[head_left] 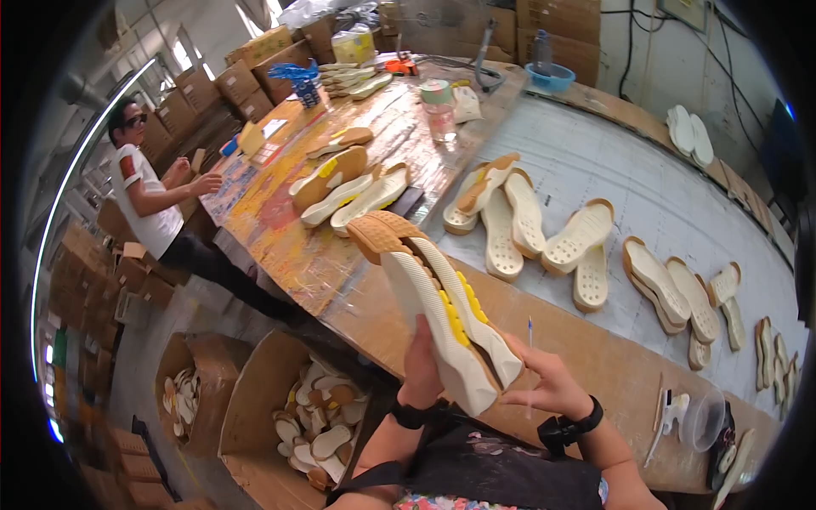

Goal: Sorting and stacking shoe soles at a manufacturing workstation.

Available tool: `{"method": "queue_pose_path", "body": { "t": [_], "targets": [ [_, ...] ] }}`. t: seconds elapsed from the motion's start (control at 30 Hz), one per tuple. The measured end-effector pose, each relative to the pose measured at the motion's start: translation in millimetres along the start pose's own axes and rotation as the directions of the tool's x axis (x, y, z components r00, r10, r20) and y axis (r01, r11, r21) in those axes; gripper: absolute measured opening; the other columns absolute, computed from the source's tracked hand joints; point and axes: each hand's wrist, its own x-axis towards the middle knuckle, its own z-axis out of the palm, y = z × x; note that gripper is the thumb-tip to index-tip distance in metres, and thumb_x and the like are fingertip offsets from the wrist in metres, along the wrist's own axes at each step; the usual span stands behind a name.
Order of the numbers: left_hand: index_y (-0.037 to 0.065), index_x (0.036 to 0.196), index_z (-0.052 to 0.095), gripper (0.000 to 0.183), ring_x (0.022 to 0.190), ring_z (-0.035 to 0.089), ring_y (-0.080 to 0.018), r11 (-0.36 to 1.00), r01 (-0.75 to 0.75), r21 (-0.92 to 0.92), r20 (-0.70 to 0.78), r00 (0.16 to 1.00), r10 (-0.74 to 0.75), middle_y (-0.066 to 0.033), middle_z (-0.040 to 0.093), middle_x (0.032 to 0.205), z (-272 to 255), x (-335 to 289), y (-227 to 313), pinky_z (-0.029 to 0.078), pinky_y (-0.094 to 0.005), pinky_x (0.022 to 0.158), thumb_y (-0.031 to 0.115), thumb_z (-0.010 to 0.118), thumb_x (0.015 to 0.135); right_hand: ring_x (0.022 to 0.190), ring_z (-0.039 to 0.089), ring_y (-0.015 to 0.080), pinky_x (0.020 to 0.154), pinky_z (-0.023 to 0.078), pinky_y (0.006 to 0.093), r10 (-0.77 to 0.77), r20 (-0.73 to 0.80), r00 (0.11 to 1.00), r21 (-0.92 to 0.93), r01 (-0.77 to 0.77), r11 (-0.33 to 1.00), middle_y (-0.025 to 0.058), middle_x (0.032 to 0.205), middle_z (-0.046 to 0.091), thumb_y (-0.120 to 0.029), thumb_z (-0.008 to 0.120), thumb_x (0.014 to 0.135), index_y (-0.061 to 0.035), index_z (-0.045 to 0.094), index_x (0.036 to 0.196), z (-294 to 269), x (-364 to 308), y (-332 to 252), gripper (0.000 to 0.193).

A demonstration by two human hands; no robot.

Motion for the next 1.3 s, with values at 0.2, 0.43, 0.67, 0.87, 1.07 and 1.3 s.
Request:
{"method": "queue_pose_path", "body": {
  "t": [0.2, 0.43, 0.67, 0.87, 1.07, 1.3],
  "targets": [
    [0.001, 0.119, 0.041, 0.045, 0.093, 0.056, -0.0188, 0.984, 0.175, 0.036, -0.166, 0.972, -0.167, -0.0106, 0.054, 0.109, -38, 13, -6, 0.045, -0.0326, 0.082, 0.035, 0.040, 0.092, 0.107, 0.051, 0.0246, 0.083, 0.045, 0.0329, 0.162, -0.098, 0.982, 0.105, -0.151, 0.983, 0.0173, 0.131, 0.038, -0.028, 0.071, 0.072, -0.0052, 0.026, 0.134, 23, 6, 12, 0.081],
    [-0.005, 0.127, 0.028, 0.049, 0.106, 0.048, -0.0231, 0.856, 0.323, 0.404, -0.163, 0.946, -0.280, -0.0150, 0.045, 0.119, -134, 35, -34, 0.038, -0.0319, 0.091, 0.015, 0.049, 0.088, 0.082, 0.059, 0.0247, 0.073, 0.046, 0.0302, 0.389, -0.268, 0.882, 0.116, -0.371, 0.921, 0.0192, 0.104, 0.058, -0.028, 0.061, 0.080, -0.0039, 0.049, 0.117, -23, 49, 114, 0.046],
    [-0.010, 0.131, 0.017, 0.073, 0.130, 0.015, -0.0286, 0.558, 0.091, 0.825, 0.104, 0.945, -0.309, -0.0230, 0.022, 0.136, -69, 92, 44, 0.018, -0.0354, 0.104, 0.022, 0.059, 0.081, 0.099, 0.052, 0.0384, 0.084, 0.042, 0.0400, 0.162, -0.683, 0.712, -0.232, -0.423, 0.876, 0.0278, 0.110, 0.051, -0.022, 0.056, 0.078, 0.0086, 0.040, 0.118, -66, 159, 246, 0.052],
    [-0.001, 0.136, 0.015, 0.068, 0.128, 0.022, -0.0208, 0.529, 0.543, 0.652, -0.133, 0.769, -0.626, -0.0173, 0.021, 0.139, -13, 185, -16, 0.022, -0.0317, 0.103, 0.018, 0.055, 0.084, 0.085, 0.058, 0.0412, 0.073, 0.048, 0.0384, 0.683, -0.451, 0.574, 0.023, -0.758, 0.652, 0.0308, 0.093, 0.057, -0.023, 0.063, 0.072, 0.0109, 0.053, 0.098, -104, 177, 280, 0.044],
    [-0.001, 0.121, 0.042, 0.045, 0.099, 0.055, -0.0213, 0.524, 0.572, 0.631, -0.121, 0.740, -0.662, -0.0128, 0.053, 0.112, -40, 229, -84, 0.044, -0.0333, 0.084, 0.014, 0.056, 0.081, 0.058, 0.054, 0.0177, 0.053, 0.043, 0.0333, 0.770, -0.336, 0.542, 0.614, -0.494, 0.616, 0.0100, 0.070, 0.059, -0.015, 0.057, 0.073, 0.0084, 0.057, 0.085, -100, 168, 274, 0.027],
    [0.002, 0.101, 0.056, 0.025, 0.070, 0.057, -0.0142, 0.695, 0.473, 0.541, -0.093, 0.856, -0.509, -0.0043, 0.059, 0.084, -27, 222, -93, 0.045, -0.0260, 0.056, 0.008, 0.053, 0.077, 0.073, 0.056, 0.0156, 0.066, 0.044, 0.0287, 0.546, -0.505, 0.668, 0.312, -0.449, 0.837, 0.0123, 0.082, 0.061, -0.013, 0.046, 0.082, 0.0060, 0.056, 0.096, -75, 136, 235, 0.026]
  ]
}}
